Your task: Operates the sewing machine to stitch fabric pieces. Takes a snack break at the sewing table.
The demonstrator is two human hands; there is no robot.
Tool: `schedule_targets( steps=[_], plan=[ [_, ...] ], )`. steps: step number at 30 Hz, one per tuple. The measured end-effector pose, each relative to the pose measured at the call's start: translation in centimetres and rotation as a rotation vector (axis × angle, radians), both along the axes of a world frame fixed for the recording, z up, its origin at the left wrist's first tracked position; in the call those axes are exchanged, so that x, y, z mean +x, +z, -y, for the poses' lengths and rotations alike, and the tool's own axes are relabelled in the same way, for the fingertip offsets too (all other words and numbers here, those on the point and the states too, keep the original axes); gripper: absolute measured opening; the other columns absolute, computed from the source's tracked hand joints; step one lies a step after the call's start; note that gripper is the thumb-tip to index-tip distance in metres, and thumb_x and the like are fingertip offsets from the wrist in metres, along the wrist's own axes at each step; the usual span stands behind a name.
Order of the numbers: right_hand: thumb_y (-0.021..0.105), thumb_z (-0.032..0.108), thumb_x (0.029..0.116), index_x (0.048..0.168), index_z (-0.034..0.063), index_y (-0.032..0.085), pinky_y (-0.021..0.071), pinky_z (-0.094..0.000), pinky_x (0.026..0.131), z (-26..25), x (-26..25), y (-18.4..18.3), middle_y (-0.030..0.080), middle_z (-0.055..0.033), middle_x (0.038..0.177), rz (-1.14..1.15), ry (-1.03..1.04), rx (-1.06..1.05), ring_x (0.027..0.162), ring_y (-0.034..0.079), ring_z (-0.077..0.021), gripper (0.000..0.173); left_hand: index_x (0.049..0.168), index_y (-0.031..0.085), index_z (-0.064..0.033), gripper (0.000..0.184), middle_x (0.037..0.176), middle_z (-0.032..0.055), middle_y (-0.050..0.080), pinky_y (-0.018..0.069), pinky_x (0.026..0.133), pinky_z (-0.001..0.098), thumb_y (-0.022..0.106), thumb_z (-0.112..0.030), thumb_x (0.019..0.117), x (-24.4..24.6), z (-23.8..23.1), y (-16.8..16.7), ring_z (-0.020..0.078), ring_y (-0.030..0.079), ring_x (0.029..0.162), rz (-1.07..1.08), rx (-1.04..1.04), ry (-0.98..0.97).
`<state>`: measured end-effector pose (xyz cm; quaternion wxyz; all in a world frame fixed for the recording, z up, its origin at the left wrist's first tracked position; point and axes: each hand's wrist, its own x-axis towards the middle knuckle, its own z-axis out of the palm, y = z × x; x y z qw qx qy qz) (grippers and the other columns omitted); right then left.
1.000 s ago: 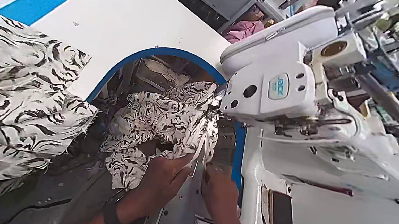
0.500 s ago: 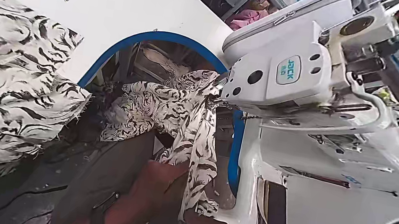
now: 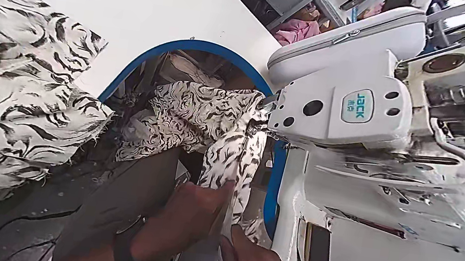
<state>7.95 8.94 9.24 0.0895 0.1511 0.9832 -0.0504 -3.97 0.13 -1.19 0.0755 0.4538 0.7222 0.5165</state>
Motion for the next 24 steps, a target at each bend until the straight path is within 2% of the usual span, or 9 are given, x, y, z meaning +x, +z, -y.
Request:
schedule_targets(
  steps=[2, 3, 6, 8, 12, 16, 19, 22, 24],
  plan=[
    [0.06, 0.022, 0.0953, 0.073, 0.0014, 0.066, 0.0445, -0.0448, 0.042, 0.1, 0.1, 0.3, 0.056, -0.0112, 0.051, 0.028, 0.018, -0.048, 0.046, 0.061, -0.0298, 0.031, 0.116, 0.073, 0.0009, 0.031, 0.053, 0.006, 0.054, 0.0422, 0.041, 0.0369, 0.052, -0.014, 0.0978, -0.4, 0.0, 0.2, 0.0228, 0.054, 0.043, 0.031, -0.027, -0.026],
    [0.061, 0.022, 0.0947, 0.071, 0.0016, 0.066, 0.0444, -0.0442, 0.043, 0.1, 0.1, 0.2, 0.056, -0.0113, 0.053, 0.025, 0.03, -0.042, 0.047, 0.061, -0.0294, 0.032, 0.118, 0.072, 0.0015, 0.033, 0.052, 0.0066, 0.053, 0.0419, 0.042, 0.0375, 0.052, -0.014, 0.0978, -0.7, 0.1, 0.4, 0.0234, 0.053, 0.042, 0.052, -0.033, -0.04],
    [0.061, 0.02, 0.0936, 0.077, 0.0014, 0.067, 0.047, -0.0422, 0.044, -0.2, 0.0, -0.2, 0.058, -0.0103, 0.056, -0.001, 0.03, 0.015, 0.05, 0.063, -0.0287, 0.025, 0.121, 0.073, 0.0021, 0.034, 0.055, 0.0084, 0.057, 0.0436, 0.044, 0.0383, 0.052, -0.012, 0.0978, -1.0, 0.2, 0.4, 0.0237, 0.055, 0.045, 0.113, 0.0, -0.04],
    [0.061, 0.018, 0.0935, 0.079, 0.0005, 0.066, 0.0467, -0.0443, 0.043, -0.1, -0.3, -0.1, 0.058, -0.0114, 0.054, 0.017, 0.021, -0.03, 0.049, 0.063, -0.0303, 0.024, 0.116, 0.075, 0.0013, 0.032, 0.066, 0.0106, 0.066, 0.0503, 0.05, 0.0388, 0.052, -0.009, 0.0955, -0.8, 0.1, 0.4, 0.0245, 0.064, 0.054, 0.105, 0.02, 0.003],
    [0.062, 0.018, 0.0916, 0.077, 0.002, 0.067, 0.0485, -0.0403, 0.046, -0.5, -0.3, -0.5, 0.058, -0.0107, 0.062, -0.051, 0.039, -0.032, 0.055, 0.064, -0.0278, 0.022, 0.095, 0.08, -0.0073, 0.026, 0.069, 0.0051, 0.059, 0.047, 0.053, 0.0309, 0.055, -0.011, 0.0884, 0.0, -0.8, 0.1, 0.02, 0.059, 0.063, -0.01, 0.043, 0.209],
    [0.058, 0.021, 0.0958, 0.08, 0.001, 0.066, 0.0446, -0.0391, 0.043, -0.9, -0.4, -0.3, 0.055, -0.0084, 0.055, -0.088, 0.018, -0.021, 0.048, 0.06, -0.0254, 0.026, 0.091, 0.08, -0.0087, 0.024, 0.075, 0.0052, 0.064, 0.0502, 0.057, 0.0316, 0.057, -0.009, 0.0849, 0.2, -1.2, 0.3, 0.0214, 0.062, 0.068, -0.05, 0.037, 0.253],
    [0.059, 0.021, 0.0963, 0.082, 0.0007, 0.067, 0.0456, -0.0341, 0.046, -0.7, -0.5, -0.4, 0.057, -0.0075, 0.057, -0.232, -0.036, -0.037, 0.049, 0.058, -0.0213, 0.027, 0.093, 0.08, -0.0084, 0.025, 0.076, 0.0052, 0.065, 0.0505, 0.058, 0.0319, 0.056, -0.009, 0.0845, 0.2, -1.0, 0.5, 0.0211, 0.062, 0.068, -0.054, 0.026, 0.254],
    [0.065, 0.016, 0.0923, 0.087, -0.0008, 0.073, 0.05, -0.0253, 0.057, -0.4, -0.7, -1.0, 0.066, -0.0101, 0.067, -0.396, -0.091, -0.095, 0.06, 0.063, -0.0159, 0.019, 0.092, 0.08, -0.0086, 0.025, 0.072, 0.0042, 0.063, 0.049, 0.058, 0.03, 0.056, -0.009, 0.0832, 0.1, -0.7, 0.7, 0.0197, 0.061, 0.066, -0.051, 0.031, 0.252],
    [0.065, 0.014, 0.0913, 0.089, -0.0016, 0.074, 0.0484, -0.0191, 0.061, -0.4, -0.7, -1.6, 0.066, -0.0104, 0.07, -0.481, -0.102, -0.121, 0.064, 0.061, -0.0121, 0.018, 0.091, 0.08, -0.008, 0.025, 0.07, 0.0044, 0.062, 0.0483, 0.057, 0.029, 0.057, -0.008, 0.0813, 0.2, -0.7, 0.8, 0.0193, 0.06, 0.064, -0.044, 0.043, 0.248]
  ],
)
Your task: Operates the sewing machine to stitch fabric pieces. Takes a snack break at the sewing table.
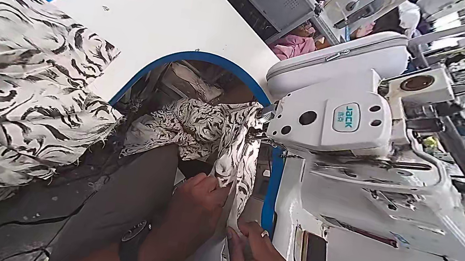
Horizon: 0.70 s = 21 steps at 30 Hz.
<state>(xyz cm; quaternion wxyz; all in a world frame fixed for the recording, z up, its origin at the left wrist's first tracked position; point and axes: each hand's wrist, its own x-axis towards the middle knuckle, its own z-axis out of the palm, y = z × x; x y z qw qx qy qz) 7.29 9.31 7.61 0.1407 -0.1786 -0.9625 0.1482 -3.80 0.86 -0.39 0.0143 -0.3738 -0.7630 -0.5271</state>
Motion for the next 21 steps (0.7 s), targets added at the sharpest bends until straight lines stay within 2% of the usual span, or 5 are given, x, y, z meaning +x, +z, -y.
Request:
schedule_targets(
  steps=[6, 8, 12, 17, 21],
  plan=[
    [0.062, 0.015, 0.0914, 0.088, 0.0023, 0.076, 0.0495, -0.0163, 0.064, 0.5, -0.1, -1.0, 0.067, -0.0084, 0.072, -0.095, -0.016, 0.13, 0.068, 0.064, -0.0103, 0.019, 0.092, 0.081, -0.0075, 0.026, 0.068, 0.0046, 0.062, 0.0478, 0.055, 0.0298, 0.057, -0.009, 0.0821, -0.2, 0.0, 0.2, 0.02, 0.061, 0.064, 0.01, -0.014, 0.004],
    [0.062, 0.014, 0.0887, 0.085, 0.0036, 0.075, 0.0476, -0.0175, 0.059, 0.5, -0.4, -1.5, 0.065, -0.008, 0.069, -0.14, 0.001, 0.22, 0.063, 0.061, -0.0113, 0.017, 0.091, 0.081, -0.0078, 0.024, 0.069, 0.0049, 0.064, 0.0499, 0.058, 0.0308, 0.058, -0.008, 0.0837, -0.6, -0.6, 0.2, 0.0207, 0.063, 0.066, 0.024, -0.007, 0.01],
    [0.061, 0.017, 0.0894, 0.085, 0.0079, 0.076, 0.0442, -0.0164, 0.061, -0.1, -1.1, -2.5, 0.06, -0.0048, 0.067, -0.235, 0.039, 0.348, 0.064, 0.057, -0.0111, 0.018, 0.079, 0.075, -0.0068, 0.019, 0.068, 0.0044, 0.063, 0.0477, 0.057, 0.0309, 0.058, -0.007, 0.0853, -0.7, -1.7, 0.4, 0.0209, 0.062, 0.067, 0.028, 0.011, 0.037],
    [0.063, 0.017, 0.0927, 0.09, 0.0107, 0.075, 0.0444, -0.0111, 0.079, -1.9, -2.6, -3.8, 0.06, -0.0115, 0.093, -0.324, 0.038, 0.317, 0.086, 0.057, -0.0092, 0.014, 0.082, 0.077, -0.0073, 0.016, 0.073, 0.0048, 0.064, 0.0486, 0.061, 0.0271, 0.062, -0.009, 0.085, -0.4, -1.8, -0.2, 0.0193, 0.061, 0.071, 0.019, 0.045, 0.064],
    [0.062, 0.013, 0.0931, 0.089, 0.006, 0.077, 0.0492, -0.0142, 0.08, -3.5, -3.9, -4.6, 0.067, -0.0132, 0.089, -0.349, 0.032, 0.294, 0.086, 0.063, -0.0126, 0.017, 0.084, 0.078, -0.0074, 0.015, 0.071, 0.0047, 0.061, 0.0461, 0.062, 0.0232, 0.064, -0.009, 0.086, -0.9, -3.0, -0.8, 0.0164, 0.058, 0.069, 0.041, 0.103, 0.059]
  ],
)
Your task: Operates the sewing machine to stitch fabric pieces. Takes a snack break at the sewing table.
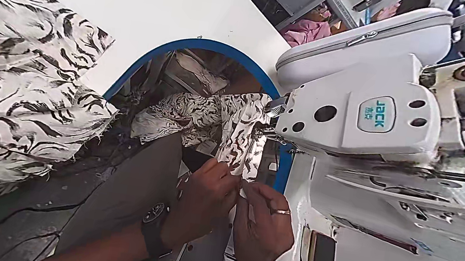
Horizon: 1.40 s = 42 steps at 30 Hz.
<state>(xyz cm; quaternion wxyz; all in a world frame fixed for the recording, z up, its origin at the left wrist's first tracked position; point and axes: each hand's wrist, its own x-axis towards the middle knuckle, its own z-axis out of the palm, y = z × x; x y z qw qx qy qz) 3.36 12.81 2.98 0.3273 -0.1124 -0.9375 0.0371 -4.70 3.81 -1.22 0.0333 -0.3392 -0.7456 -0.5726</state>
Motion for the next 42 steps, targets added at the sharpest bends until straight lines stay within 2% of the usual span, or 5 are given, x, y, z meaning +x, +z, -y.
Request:
schedule_targets(
  steps=[9, 18, 23, 38, 42],
  plan=[
    [0.066, 0.004, 0.0886, 0.092, -0.002, 0.074, 0.0508, -0.0077, 0.083, -2.9, -0.8, -1.3, 0.065, -0.0053, 0.097, -0.271, 0.018, -0.367, 0.095, 0.062, 0.0028, 0.01, 0.101, 0.077, -0.0061, 0.04, 0.081, 0.0057, 0.066, 0.0503, 0.066, 0.0247, 0.078, -0.042, 0.083, -0.5, -1.2, -0.4, 0.0167, 0.061, 0.074, 0.045, -0.002, 0.075],
    [0.066, 0.01, 0.0929, 0.092, 0.0058, 0.076, 0.0488, -0.0118, 0.087, -2.4, -0.5, -1.7, 0.068, -0.0102, 0.095, -0.184, 0.048, -0.141, 0.094, 0.063, -0.0063, 0.011, 0.112, 0.075, 0.0016, 0.039, 0.079, 0.0065, 0.069, 0.0508, 0.064, 0.0255, 0.072, -0.029, 0.0877, -0.4, -1.5, -0.4, 0.0162, 0.061, 0.069, 0.039, -0.007, 0.166],
    [0.068, 0.01, 0.0908, 0.088, 0.0034, 0.074, 0.0476, -0.0084, 0.086, -2.4, -0.7, -1.8, 0.064, -0.0078, 0.091, -0.21, 0.047, -0.165, 0.093, 0.062, -0.0023, 0.01, 0.082, 0.069, -0.0063, 0.029, 0.072, 0.0031, 0.062, 0.0471, 0.061, 0.0218, 0.077, -0.035, 0.0839, -0.4, -1.4, -0.6, 0.011, 0.058, 0.066, 0.168, 0.016, 0.125],
    [0.06, 0.009, 0.0926, 0.08, 0.0058, 0.064, 0.0534, -0.019, 0.094, -1.1, -0.5, -2.3, 0.077, -0.0094, 0.1, -0.159, 0.056, -0.198, 0.105, 0.071, -0.0104, 0.014, 0.072, 0.07, -0.0013, 0.02, 0.062, 0.0076, 0.055, 0.0461, 0.057, 0.0272, 0.062, -0.005, 0.0896, -2.0, -2.1, -1.5, 0.0181, 0.056, 0.06, -0.1, 0.162, -0.114],
    [0.054, 0.007, 0.0928, 0.084, 0.0008, 0.068, 0.0529, -0.0234, 0.096, -1.4, -1.8, -2.4, 0.076, -0.0177, 0.106, -0.106, -0.007, -0.148, 0.108, 0.072, -0.019, 0.018, 0.08, 0.075, -0.0058, 0.013, 0.086, 0.0107, 0.069, 0.0552, 0.07, 0.0334, 0.067, -0.01, 0.089, -2.7, -3.4, -0.9, 0.0251, 0.067, 0.082, -0.101, 0.038, 0.0]
  ],
)
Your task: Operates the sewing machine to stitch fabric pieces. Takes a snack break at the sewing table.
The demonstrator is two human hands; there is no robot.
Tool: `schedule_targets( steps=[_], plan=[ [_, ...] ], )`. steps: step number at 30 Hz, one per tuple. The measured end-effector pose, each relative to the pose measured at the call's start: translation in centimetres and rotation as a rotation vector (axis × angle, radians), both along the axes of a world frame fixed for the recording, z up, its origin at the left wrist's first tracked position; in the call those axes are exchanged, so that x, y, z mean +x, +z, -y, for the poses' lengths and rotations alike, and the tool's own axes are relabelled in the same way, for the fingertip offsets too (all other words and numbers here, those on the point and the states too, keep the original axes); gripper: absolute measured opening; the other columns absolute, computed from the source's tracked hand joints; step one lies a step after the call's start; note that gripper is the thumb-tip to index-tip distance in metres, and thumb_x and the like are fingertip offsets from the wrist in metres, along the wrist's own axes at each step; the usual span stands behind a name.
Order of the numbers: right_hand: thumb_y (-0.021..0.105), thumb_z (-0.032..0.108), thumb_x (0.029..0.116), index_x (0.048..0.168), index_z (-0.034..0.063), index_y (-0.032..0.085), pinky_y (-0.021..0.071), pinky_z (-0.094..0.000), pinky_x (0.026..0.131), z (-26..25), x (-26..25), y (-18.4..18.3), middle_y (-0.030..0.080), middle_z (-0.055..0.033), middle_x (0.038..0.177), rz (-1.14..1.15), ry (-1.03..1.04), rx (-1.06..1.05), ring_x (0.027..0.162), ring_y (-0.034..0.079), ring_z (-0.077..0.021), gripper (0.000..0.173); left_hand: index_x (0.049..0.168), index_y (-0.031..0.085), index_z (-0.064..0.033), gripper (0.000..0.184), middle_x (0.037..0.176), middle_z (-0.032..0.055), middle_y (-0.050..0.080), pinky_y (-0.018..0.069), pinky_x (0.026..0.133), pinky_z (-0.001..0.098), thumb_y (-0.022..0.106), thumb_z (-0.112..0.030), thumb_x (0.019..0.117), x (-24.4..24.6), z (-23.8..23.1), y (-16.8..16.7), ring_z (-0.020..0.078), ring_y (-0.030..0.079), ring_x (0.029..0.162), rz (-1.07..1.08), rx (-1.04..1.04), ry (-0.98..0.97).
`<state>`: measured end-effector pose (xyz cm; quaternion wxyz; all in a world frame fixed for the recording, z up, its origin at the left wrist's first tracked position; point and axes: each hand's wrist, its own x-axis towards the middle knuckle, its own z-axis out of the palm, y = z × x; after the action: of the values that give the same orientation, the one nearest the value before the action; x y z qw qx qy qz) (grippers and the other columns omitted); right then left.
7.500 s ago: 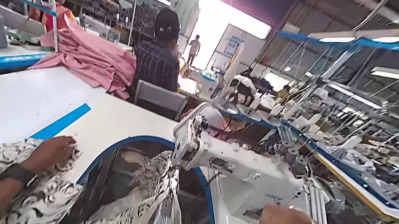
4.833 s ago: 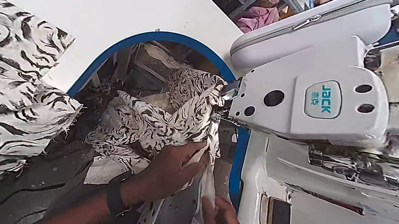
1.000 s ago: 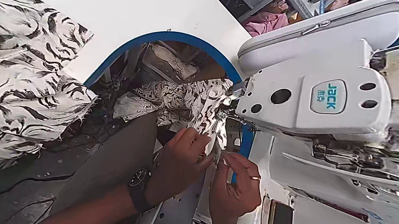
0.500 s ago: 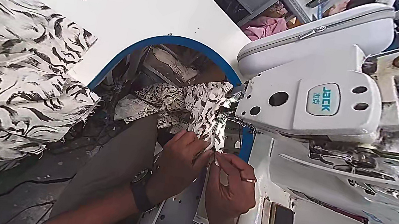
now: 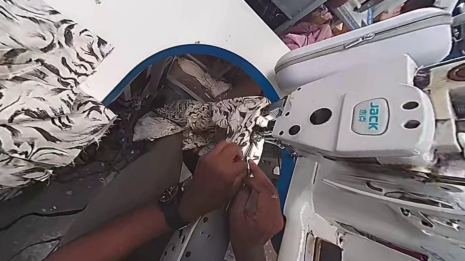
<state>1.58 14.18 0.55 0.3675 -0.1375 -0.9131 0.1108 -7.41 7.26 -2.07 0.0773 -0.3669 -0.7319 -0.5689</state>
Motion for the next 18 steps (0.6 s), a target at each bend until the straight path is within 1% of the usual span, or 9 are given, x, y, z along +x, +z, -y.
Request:
schedule_targets(
  steps=[4, 6, 10, 11, 12, 13, 14, 15, 18],
  plan=[
    [0.052, 0.008, 0.0936, 0.091, -0.0019, 0.071, 0.053, -0.0301, 0.099, 0.2, 0.0, -0.1, 0.075, -0.0216, 0.11, 0.057, -0.012, 0.041, 0.113, 0.071, -0.0268, 0.022, 0.098, 0.078, -0.0036, 0.018, 0.112, 0.016, 0.074, 0.0593, 0.083, 0.0349, 0.061, -0.009, 0.095, 0.4, 1.0, -0.4, 0.0285, 0.073, 0.099, -0.034, -0.012, -0.031],
    [0.053, 0.009, 0.0938, 0.093, -0.0015, 0.073, 0.0537, -0.0311, 0.098, 0.8, 0.7, -0.2, 0.074, -0.021, 0.111, 0.071, 0.009, 0.052, 0.111, 0.071, -0.027, 0.023, 0.104, 0.077, -0.001, 0.022, 0.113, 0.0151, 0.075, 0.059, 0.089, 0.0337, 0.057, -0.007, 0.0973, 0.6, 3.2, 0.5, 0.0253, 0.074, 0.102, 0.014, 0.042, -0.096],
    [0.052, 0.009, 0.0933, 0.095, 0.0014, 0.074, 0.0527, -0.0375, 0.098, 2.0, 0.3, -0.1, 0.074, -0.0183, 0.117, 0.162, 0.101, 0.068, 0.112, 0.07, -0.0294, 0.023, 0.14, 0.057, 0.0031, 0.046, 0.13, 0.0136, 0.068, 0.0536, 0.104, 0.0363, 0.033, -0.02, 0.1084, -5.9, 4.4, 3.6, 0.0163, 0.067, 0.118, 0.556, 0.008, -0.33],
    [0.052, 0.01, 0.0926, 0.094, 0.0013, 0.075, 0.0539, -0.0388, 0.096, 2.0, 0.1, -0.1, 0.075, -0.0176, 0.116, 0.165, 0.109, 0.093, 0.109, 0.071, -0.0303, 0.024, 0.138, 0.057, 0.0032, 0.047, 0.121, 0.012, 0.069, 0.053, 0.098, 0.0337, 0.029, -0.025, 0.1119, -7.5, 2.0, 2.2, 0.014, 0.066, 0.108, 0.759, 0.034, -0.4],
    [0.052, 0.011, 0.0922, 0.091, 0.0018, 0.075, 0.0545, -0.039, 0.094, 1.9, -0.1, -0.1, 0.076, -0.0161, 0.113, 0.162, 0.117, 0.122, 0.106, 0.072, -0.0298, 0.025, 0.127, 0.059, 0.0036, 0.05, 0.099, 0.0068, 0.062, 0.0482, 0.079, 0.0273, 0.025, -0.032, 0.1141, -8.6, -1.1, 0.5, 0.0094, 0.058, 0.086, 0.963, 0.07, -0.454],
    [0.052, 0.011, 0.0913, 0.088, 0.0028, 0.076, 0.055, -0.0383, 0.093, 1.9, 0.0, -0.1, 0.077, -0.0143, 0.11, 0.156, 0.121, 0.149, 0.103, 0.073, -0.0285, 0.025, 0.118, 0.058, -0.0002, 0.053, 0.088, 0.0033, 0.059, 0.0464, 0.067, 0.0239, 0.024, -0.04, 0.1135, -9.3, -4.0, -0.8, 0.0069, 0.055, 0.073, 1.127, 0.1, -0.506],
    [0.052, 0.012, 0.0905, 0.086, 0.0039, 0.076, 0.0552, -0.037, 0.092, 1.8, -0.1, -0.2, 0.077, -0.0127, 0.108, 0.141, 0.12, 0.166, 0.101, 0.073, -0.0268, 0.025, 0.116, 0.058, -0.0034, 0.053, 0.088, 0.0029, 0.06, 0.0483, 0.067, 0.0241, 0.025, -0.045, 0.1123, -10.2, -6.4, -1.3, 0.007, 0.056, 0.073, 1.199, 0.147, -0.558],
    [0.052, 0.012, 0.0905, 0.084, 0.0051, 0.075, 0.0546, -0.0354, 0.093, 1.6, -0.3, -0.4, 0.078, -0.0115, 0.106, 0.123, 0.12, 0.173, 0.1, 0.073, -0.025, 0.025, 0.125, 0.058, -0.0026, 0.049, 0.098, 0.0061, 0.062, 0.0499, 0.075, 0.028, 0.033, -0.042, 0.1119, -11.5, -8.2, -0.6, 0.01, 0.058, 0.082, 1.212, 0.184, -0.583],
    [0.052, 0.012, 0.0899, 0.082, 0.0061, 0.074, 0.0526, -0.0333, 0.094, 1.6, 0.0, -0.8, 0.078, -0.0103, 0.104, 0.129, 0.108, 0.16, 0.101, 0.073, -0.0226, 0.025, 0.108, 0.061, 0.005, 0.02, 0.094, 0.0115, 0.061, 0.0495, 0.076, 0.0359, 0.061, -0.014, 0.1014, -14.5, -12.5, 1.5, 0.0163, 0.056, 0.081, 1.135, 0.083, -0.492]
  ],
)
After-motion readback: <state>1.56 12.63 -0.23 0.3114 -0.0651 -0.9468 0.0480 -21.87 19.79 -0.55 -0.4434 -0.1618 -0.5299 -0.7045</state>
